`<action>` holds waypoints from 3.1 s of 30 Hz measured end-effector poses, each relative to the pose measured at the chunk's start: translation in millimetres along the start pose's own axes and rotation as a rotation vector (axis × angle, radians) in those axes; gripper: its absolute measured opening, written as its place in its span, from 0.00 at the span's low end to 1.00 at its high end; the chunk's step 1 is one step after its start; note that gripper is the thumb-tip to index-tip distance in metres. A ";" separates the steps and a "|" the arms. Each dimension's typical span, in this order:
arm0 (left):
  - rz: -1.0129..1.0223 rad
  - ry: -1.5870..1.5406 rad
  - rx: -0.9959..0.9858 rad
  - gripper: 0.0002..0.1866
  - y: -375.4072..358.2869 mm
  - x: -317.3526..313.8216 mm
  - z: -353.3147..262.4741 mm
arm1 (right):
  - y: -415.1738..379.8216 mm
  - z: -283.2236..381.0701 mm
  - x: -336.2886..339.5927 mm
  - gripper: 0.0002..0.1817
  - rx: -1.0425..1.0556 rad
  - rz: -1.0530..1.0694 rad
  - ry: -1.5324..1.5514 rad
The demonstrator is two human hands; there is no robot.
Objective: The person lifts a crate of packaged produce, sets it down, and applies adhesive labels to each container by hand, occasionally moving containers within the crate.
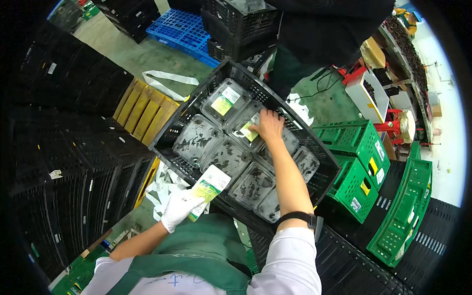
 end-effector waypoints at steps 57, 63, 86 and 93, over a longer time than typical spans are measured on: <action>0.448 0.045 0.222 0.08 12.3 -96.0 -14.0 | -177.9 -177.4 -29.1 0.39 -0.500 0.158 0.106; 0.350 0.165 0.101 0.08 -16.2 -57.7 -38.9 | -215.4 -73.4 23.4 0.31 -0.441 0.399 0.418; -0.115 0.322 -0.263 0.05 -76.5 67.9 -40.4 | -241.7 249.2 99.3 0.12 0.098 0.227 1.025; -0.004 -0.121 0.040 0.12 -101.3 91.6 9.2 | -103.7 188.2 52.2 0.16 0.130 0.072 0.656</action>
Point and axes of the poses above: each hand's wrist, its own y-axis towards the middle knuckle, its own x-axis out of the back of the hand, z = x × y, the point moved 5 cm from there along y, towards the middle knuckle, and after that the axes turned 14 degrees about z, right-handed, at the moved point
